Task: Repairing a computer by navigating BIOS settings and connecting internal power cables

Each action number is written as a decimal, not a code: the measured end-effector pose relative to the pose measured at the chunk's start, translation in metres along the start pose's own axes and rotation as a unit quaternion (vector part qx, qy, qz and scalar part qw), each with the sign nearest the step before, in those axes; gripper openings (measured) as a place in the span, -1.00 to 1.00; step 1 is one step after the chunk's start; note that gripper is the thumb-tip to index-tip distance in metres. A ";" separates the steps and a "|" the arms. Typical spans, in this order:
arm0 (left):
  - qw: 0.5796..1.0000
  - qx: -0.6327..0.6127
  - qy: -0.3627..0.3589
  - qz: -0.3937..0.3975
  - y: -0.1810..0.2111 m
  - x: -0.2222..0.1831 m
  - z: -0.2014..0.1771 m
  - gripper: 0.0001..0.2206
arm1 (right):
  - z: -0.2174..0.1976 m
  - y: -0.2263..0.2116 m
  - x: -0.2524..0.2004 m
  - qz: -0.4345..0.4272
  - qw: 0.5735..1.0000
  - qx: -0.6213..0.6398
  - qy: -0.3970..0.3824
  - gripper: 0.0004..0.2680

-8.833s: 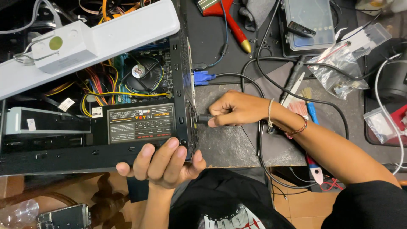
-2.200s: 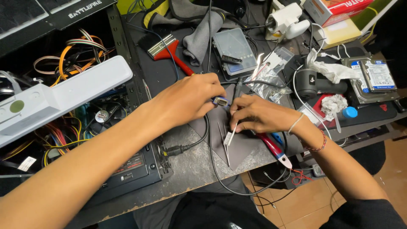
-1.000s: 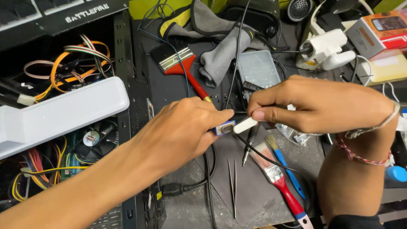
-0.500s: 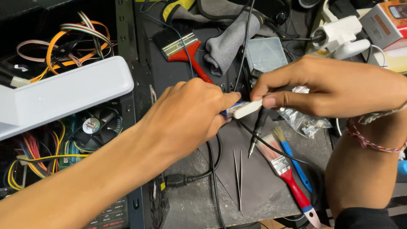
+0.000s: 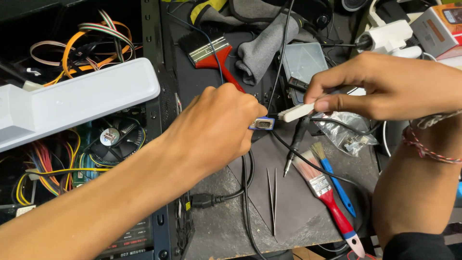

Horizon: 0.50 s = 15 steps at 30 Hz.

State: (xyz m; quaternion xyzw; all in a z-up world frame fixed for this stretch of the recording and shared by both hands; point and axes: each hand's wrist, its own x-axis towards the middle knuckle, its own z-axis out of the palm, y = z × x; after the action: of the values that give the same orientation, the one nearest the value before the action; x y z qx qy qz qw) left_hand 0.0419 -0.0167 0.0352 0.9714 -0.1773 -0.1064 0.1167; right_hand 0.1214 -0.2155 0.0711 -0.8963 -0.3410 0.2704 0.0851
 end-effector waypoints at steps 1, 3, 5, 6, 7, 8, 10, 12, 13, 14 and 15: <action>1.000 0.000 0.000 0.001 0.000 0.000 0.001 -0.91 | 0.001 0.002 -0.001 0.001 1.000 0.000 0.000 -0.83; 1.000 0.004 0.008 0.009 -0.001 0.002 0.003 -0.93 | 0.002 0.007 -0.004 -0.096 0.995 0.026 0.008 -0.82; 1.000 0.000 0.022 0.018 -0.002 0.002 0.003 -0.97 | 0.006 -0.009 -0.002 -0.087 0.996 0.031 0.000 -0.83; 0.999 -0.004 0.033 0.026 -0.003 0.002 0.003 -0.96 | 0.008 -0.018 -0.001 -0.080 0.996 0.036 -0.008 -0.84; 0.999 -0.004 0.033 0.026 -0.002 0.002 0.002 -0.96 | 0.010 -0.021 0.001 -0.080 0.996 0.037 -0.008 -0.84; 1.000 0.005 0.014 0.011 -0.002 0.001 0.000 -0.97 | 0.012 -0.024 0.003 -0.089 0.995 0.044 -0.014 -0.84; 1.000 0.015 -0.004 -0.005 -0.001 0.001 -0.001 -0.93 | 0.014 -0.028 0.005 -0.099 0.994 0.051 -0.020 -0.84; 1.000 0.022 0.002 0.004 -0.001 0.002 0.001 -0.93 | 0.014 -0.029 0.004 -0.086 0.995 0.053 -0.013 -0.84; 1.000 0.021 0.002 0.004 -0.002 0.003 0.003 -0.93 | 0.013 -0.027 0.005 -0.086 0.995 0.053 -0.014 -0.84; 1.000 0.024 0.015 0.006 -0.003 0.003 0.004 -0.96 | 0.012 -0.026 0.005 -0.062 0.997 0.043 -0.014 -0.85; 0.999 0.026 0.029 0.008 -0.003 0.003 0.005 -0.94 | 0.011 -0.024 0.005 -0.038 0.999 0.034 -0.014 -0.86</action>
State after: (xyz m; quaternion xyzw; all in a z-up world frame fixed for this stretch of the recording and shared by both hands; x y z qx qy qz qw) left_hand 0.0447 -0.0159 0.0286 0.9754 -0.1840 -0.0726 0.0974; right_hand 0.1048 -0.1943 0.0678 -0.8753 -0.3670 0.2906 0.1212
